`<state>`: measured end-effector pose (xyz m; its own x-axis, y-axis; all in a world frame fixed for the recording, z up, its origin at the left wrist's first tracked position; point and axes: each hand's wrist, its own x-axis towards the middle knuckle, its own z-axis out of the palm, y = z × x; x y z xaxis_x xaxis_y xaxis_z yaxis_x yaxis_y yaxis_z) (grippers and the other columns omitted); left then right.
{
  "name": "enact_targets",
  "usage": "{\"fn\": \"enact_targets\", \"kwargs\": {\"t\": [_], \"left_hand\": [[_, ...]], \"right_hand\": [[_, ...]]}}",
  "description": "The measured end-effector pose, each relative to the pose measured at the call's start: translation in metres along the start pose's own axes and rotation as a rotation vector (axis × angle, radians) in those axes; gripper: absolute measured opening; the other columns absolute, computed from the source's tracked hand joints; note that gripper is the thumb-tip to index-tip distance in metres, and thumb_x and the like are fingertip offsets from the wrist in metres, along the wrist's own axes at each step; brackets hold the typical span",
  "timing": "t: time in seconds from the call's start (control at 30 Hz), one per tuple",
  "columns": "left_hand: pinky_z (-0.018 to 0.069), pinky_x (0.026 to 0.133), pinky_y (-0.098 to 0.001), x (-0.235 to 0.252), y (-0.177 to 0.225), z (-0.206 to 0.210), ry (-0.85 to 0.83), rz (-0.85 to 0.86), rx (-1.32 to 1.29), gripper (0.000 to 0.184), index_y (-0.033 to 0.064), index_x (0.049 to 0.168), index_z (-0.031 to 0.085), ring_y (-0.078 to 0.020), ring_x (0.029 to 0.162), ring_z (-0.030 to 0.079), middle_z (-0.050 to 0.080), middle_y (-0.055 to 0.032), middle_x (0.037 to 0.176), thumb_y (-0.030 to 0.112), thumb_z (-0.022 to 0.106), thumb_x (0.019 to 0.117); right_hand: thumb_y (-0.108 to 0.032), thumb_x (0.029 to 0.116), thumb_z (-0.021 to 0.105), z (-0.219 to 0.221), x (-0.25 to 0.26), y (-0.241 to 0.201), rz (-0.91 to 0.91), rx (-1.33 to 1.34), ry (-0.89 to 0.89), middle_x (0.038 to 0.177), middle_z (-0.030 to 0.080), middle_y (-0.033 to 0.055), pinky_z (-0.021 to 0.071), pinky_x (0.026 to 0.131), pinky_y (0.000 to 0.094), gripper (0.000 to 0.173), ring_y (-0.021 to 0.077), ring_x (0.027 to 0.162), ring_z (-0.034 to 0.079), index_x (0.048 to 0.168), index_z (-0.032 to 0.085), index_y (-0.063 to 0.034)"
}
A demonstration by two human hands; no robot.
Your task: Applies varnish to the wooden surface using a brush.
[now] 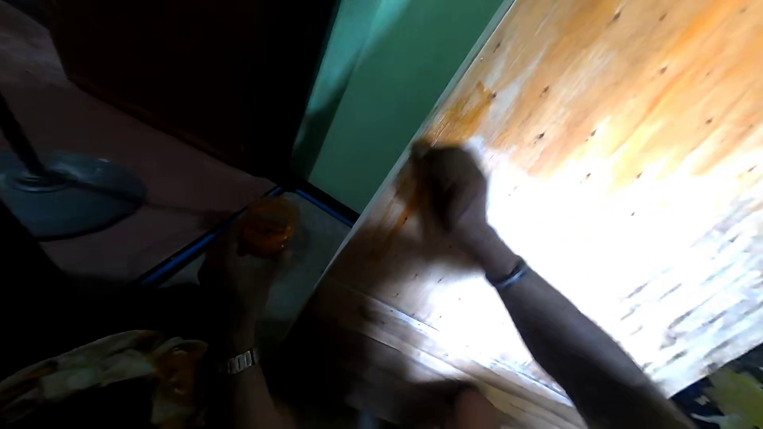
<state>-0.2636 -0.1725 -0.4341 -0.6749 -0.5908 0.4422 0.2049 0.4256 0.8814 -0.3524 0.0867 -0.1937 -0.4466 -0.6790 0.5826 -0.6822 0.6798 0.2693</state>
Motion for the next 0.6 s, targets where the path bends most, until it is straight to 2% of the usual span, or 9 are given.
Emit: {"fn": "enact_targets", "kwargs": {"t": [0.07, 0.13, 0.2, 0.27, 0.3, 0.37, 0.43, 0.53, 0.6], "left_hand": [[0.0497, 0.101, -0.0525, 0.001, -0.001, -0.002, 0.003, -0.012, -0.02, 0.082, 0.0073, 0.148, 0.051, -0.0336, 0.122, 0.06, 0.06, -0.0221, 0.135, 0.029, 0.088, 0.0771], [0.0498, 0.102, -0.0517, 0.0, -0.001, -0.003, 0.011, -0.018, -0.031, 0.083, 0.0086, 0.149, 0.05, -0.0331, 0.125, 0.059, 0.059, -0.0211, 0.138, 0.03, 0.087, 0.0776], [0.0493, 0.102, -0.054, 0.0, 0.002, -0.006, 0.004, -0.034, -0.008, 0.083, 0.0089, 0.149, 0.05, -0.0356, 0.124, 0.059, 0.058, -0.0219, 0.139, 0.028, 0.087, 0.0777], [0.0485, 0.101, -0.0579, 0.0, 0.006, -0.009, -0.018, -0.058, 0.028, 0.083, 0.0087, 0.149, 0.05, -0.039, 0.123, 0.058, 0.058, -0.0237, 0.137, 0.026, 0.088, 0.0779], [0.0482, 0.102, -0.0594, 0.0, 0.008, -0.01, -0.026, -0.065, 0.037, 0.083, 0.0084, 0.149, 0.05, -0.0399, 0.124, 0.058, 0.058, -0.0242, 0.137, 0.024, 0.089, 0.0777], [0.047, 0.104, -0.0587, -0.001, 0.008, -0.01, -0.024, -0.07, 0.026, 0.084, 0.0086, 0.15, 0.049, -0.0387, 0.126, 0.057, 0.057, -0.0236, 0.139, 0.022, 0.089, 0.077], [0.0473, 0.103, -0.0585, 0.0, 0.006, -0.01, -0.018, -0.061, 0.005, 0.086, 0.0079, 0.15, 0.049, -0.0392, 0.126, 0.057, 0.057, -0.0243, 0.139, 0.024, 0.089, 0.0759], [0.0488, 0.102, -0.0557, -0.001, -0.003, -0.007, -0.022, -0.059, -0.021, 0.088, 0.0124, 0.152, 0.047, -0.0371, 0.125, 0.058, 0.057, -0.0227, 0.14, 0.032, 0.087, 0.0767], [0.0499, 0.099, -0.055, -0.003, -0.009, -0.003, -0.017, -0.042, -0.033, 0.086, 0.0137, 0.151, 0.049, -0.0357, 0.121, 0.06, 0.059, -0.0218, 0.137, 0.039, 0.085, 0.077]], "right_hand": [[-0.018, 0.0958, 0.063, 0.053, -0.068, -0.047, -0.053, 0.025, -0.179, 0.136, 0.065, 0.0146, 0.0541, 0.1, 0.0451, 0.043, 0.0288, 0.122, 0.064, 0.138, 0.064, -0.0083], [-0.014, 0.0972, 0.063, 0.085, -0.116, -0.082, -0.122, 0.174, -0.325, 0.13, 0.068, 0.014, 0.0568, 0.098, 0.0431, 0.035, 0.0293, 0.118, 0.067, 0.131, 0.07, -0.012], [-0.01, 0.0966, 0.062, 0.092, -0.122, -0.093, -0.089, 0.267, -0.393, 0.123, 0.071, 0.0139, 0.0598, 0.089, 0.0425, 0.029, 0.0298, 0.109, 0.071, 0.124, 0.072, -0.0097], [-0.013, 0.0974, 0.062, 0.074, -0.095, -0.077, 0.081, 0.32, -0.446, 0.118, 0.073, 0.0143, 0.0572, 0.094, 0.0469, 0.028, 0.0294, 0.108, 0.071, 0.122, 0.073, -0.0054], [-0.014, 0.0985, 0.062, 0.061, -0.073, -0.058, 0.125, 0.306, -0.439, 0.119, 0.072, 0.0124, 0.0571, 0.093, 0.0469, 0.028, 0.0268, 0.107, 0.07, 0.124, 0.071, -0.0067], [-0.019, 0.0996, 0.064, 0.022, -0.019, -0.013, 0.135, 0.275, -0.238, 0.111, 0.073, 0.0073, 0.0605, 0.082, 0.0417, 0.027, 0.0178, 0.093, 0.071, 0.124, 0.068, -0.0087], [-0.026, 0.1021, 0.061, -0.023, 0.044, 0.035, 0.115, 0.126, 0.072, 0.104, 0.075, 0.0098, 0.0608, 0.077, 0.0401, 0.029, 0.017, 0.087, 0.072, 0.119, 0.07, -0.0032], [-0.031, 0.1025, 0.058, -0.089, 0.124, 0.109, 0.218, -0.074, 0.327, 0.107, 0.074, 0.0135, 0.0579, 0.09, 0.0432, 0.038, 0.0215, 0.097, 0.072, 0.123, 0.066, -0.0004], [-0.039, 0.1, 0.06, -0.122, 0.156, 0.146, 0.327, -0.105, 0.399, 0.106, 0.073, 0.009, 0.0559, 0.092, 0.038, 0.041, 0.016, 0.097, 0.071, 0.123, 0.066, -0.0048]]}}
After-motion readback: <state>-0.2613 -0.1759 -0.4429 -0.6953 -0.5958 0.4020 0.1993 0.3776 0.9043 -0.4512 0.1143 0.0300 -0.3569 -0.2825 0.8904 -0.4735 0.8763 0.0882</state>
